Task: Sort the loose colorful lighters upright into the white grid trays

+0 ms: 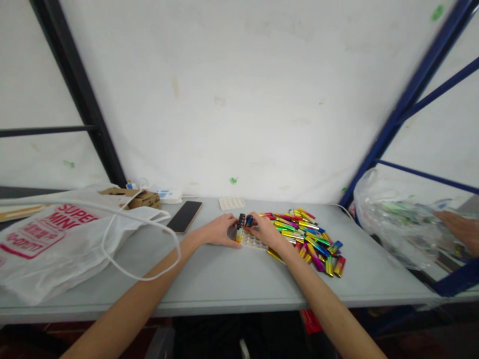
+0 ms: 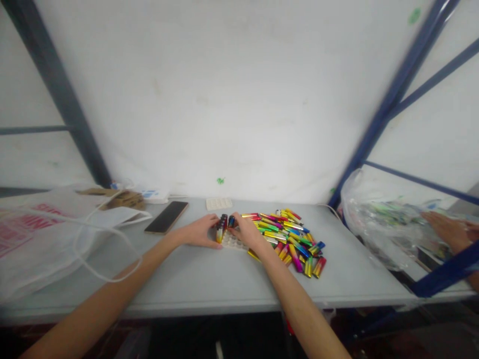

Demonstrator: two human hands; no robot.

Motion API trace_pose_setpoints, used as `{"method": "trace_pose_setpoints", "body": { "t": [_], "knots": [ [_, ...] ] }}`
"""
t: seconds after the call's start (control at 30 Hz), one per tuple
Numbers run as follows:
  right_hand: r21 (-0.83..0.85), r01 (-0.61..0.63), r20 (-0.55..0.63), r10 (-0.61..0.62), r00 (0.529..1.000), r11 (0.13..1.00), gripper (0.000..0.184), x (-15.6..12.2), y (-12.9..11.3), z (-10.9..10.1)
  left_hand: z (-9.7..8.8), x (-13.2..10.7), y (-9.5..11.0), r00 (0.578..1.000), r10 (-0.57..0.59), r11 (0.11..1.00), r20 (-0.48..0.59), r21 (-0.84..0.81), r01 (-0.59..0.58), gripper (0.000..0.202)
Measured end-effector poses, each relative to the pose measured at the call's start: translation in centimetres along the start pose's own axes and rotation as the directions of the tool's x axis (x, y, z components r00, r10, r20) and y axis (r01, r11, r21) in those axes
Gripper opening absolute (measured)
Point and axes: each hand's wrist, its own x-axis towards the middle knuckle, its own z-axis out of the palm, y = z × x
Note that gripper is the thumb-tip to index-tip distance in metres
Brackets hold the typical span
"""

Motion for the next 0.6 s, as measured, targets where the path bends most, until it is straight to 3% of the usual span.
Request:
{"method": "trace_pose_setpoints", "body": {
  "t": [0.23,0.37,0.43,0.5,0.6],
  "knots": [
    [0.079,0.000,-0.011,0.001,1.000,0.997,0.053,-0.4,-0.3,-0.2,0.0,-0.1,-0.2,0.999,0.002,1.000,-0.032,-0.026,-0.003,0.066],
    [0.001,-0.019,-0.063,0.019,0.998,1.000,0.033,-0.6,1.3,-2.5,0.1,0.0,-0.5,1.000,-0.003,1.000,-0.021,-0.017,0.003,0.069],
    [-0.100,-0.123,-0.150,0.108,0.983,0.987,0.030,-0.7,3.0,-4.3,0.2,0.0,-0.6,1.000,-0.011,1.000,-0.019,-0.011,0.010,0.070],
    [-0.274,-0.272,-0.216,0.217,0.952,0.923,0.036,-0.9,4.9,-6.1,0.2,0.1,-0.6,1.000,-0.017,1.000,-0.024,-0.015,0.016,0.071],
    [-0.453,-0.407,-0.189,0.361,0.913,0.793,0.046,-1.5,7.3,-8.1,0.2,0.1,-0.6,0.999,-0.024,1.000,-0.033,-0.020,0.024,0.070]
  ]
}}
